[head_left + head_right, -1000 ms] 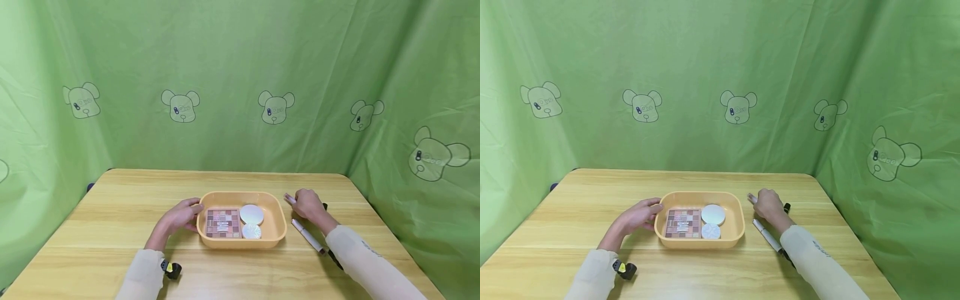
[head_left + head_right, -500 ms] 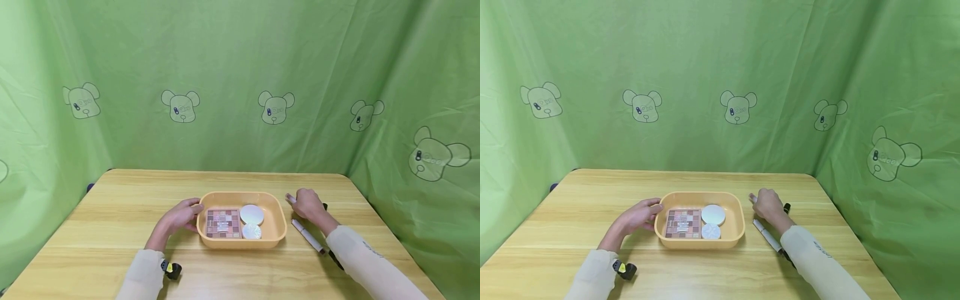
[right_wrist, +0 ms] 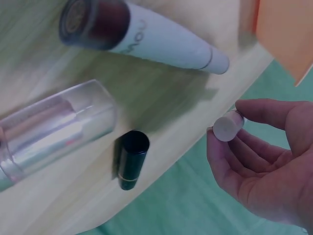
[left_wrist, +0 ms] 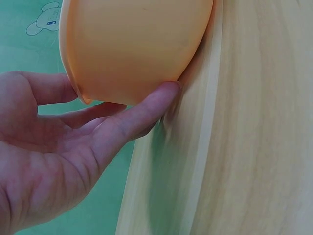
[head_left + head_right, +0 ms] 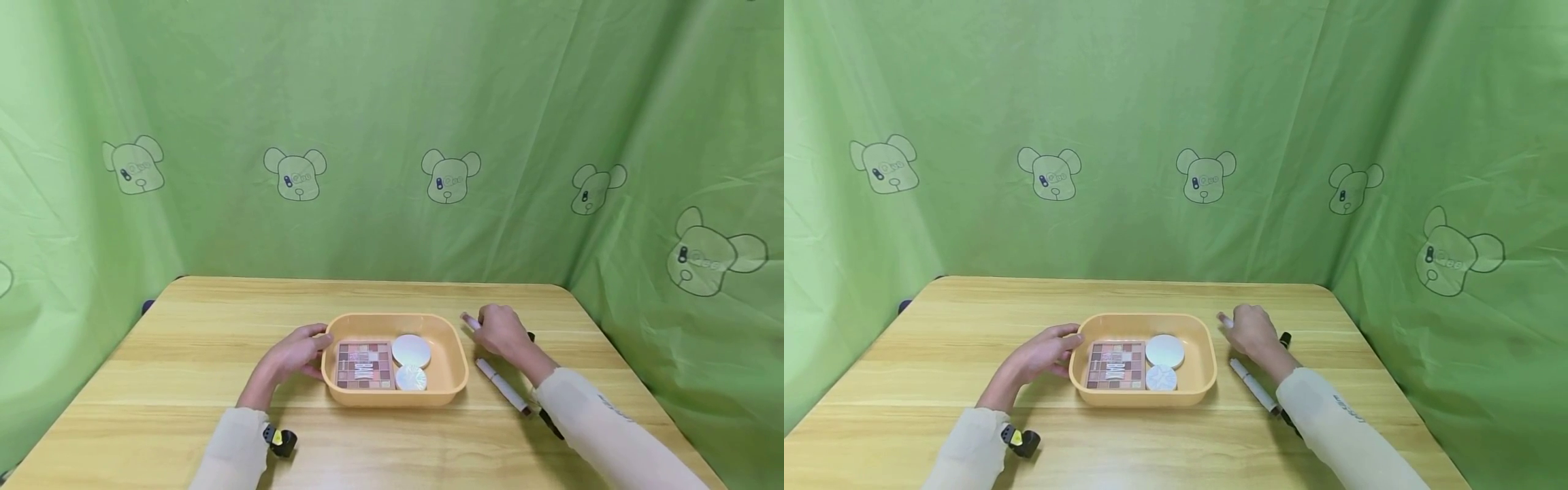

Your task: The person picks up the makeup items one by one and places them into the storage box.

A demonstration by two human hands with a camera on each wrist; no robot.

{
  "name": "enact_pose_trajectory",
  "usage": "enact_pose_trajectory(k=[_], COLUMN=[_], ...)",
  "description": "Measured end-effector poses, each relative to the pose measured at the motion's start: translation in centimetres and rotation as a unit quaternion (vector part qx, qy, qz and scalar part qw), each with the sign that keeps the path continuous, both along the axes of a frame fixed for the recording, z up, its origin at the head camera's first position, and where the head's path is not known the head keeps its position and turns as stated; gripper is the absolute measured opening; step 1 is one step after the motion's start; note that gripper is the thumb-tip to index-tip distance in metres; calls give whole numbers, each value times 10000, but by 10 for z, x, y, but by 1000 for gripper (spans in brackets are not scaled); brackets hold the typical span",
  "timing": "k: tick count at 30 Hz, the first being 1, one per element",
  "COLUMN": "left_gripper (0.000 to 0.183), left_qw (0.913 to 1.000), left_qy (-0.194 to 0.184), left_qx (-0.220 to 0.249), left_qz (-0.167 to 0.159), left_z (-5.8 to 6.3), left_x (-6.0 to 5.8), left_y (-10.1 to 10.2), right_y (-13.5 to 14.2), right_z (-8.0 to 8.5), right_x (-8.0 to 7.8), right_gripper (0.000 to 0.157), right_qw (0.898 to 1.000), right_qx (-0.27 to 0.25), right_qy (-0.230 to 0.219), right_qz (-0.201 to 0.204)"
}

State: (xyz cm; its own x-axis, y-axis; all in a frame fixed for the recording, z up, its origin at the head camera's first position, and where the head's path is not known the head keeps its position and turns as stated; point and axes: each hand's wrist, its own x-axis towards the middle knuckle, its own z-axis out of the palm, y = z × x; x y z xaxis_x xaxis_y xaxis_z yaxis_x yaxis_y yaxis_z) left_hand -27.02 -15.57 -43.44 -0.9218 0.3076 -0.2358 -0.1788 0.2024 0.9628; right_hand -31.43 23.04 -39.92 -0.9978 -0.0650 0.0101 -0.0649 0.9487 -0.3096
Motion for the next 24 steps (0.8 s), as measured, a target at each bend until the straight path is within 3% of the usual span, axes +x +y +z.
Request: enact_pose_trajectory(k=[6,15,24], left_gripper=[59,59,61], left_qw=[10000,10000,9999], left_qy=[-13,-16,8], left_qx=[3,-22,-113], left_qz=[-3,41,72], left_z=[-1,1,1], left_x=[0,1,1], left_y=[0,1,1], right_y=[-7,-17,-33], right_z=[8,21,34], right_x=[3,8,16], right_gripper=[40,17,10], right_qw=[9996,9967,9945], right_qx=[70,202,125], right_qy=[231,578,779], right_qz=[172,526,683])
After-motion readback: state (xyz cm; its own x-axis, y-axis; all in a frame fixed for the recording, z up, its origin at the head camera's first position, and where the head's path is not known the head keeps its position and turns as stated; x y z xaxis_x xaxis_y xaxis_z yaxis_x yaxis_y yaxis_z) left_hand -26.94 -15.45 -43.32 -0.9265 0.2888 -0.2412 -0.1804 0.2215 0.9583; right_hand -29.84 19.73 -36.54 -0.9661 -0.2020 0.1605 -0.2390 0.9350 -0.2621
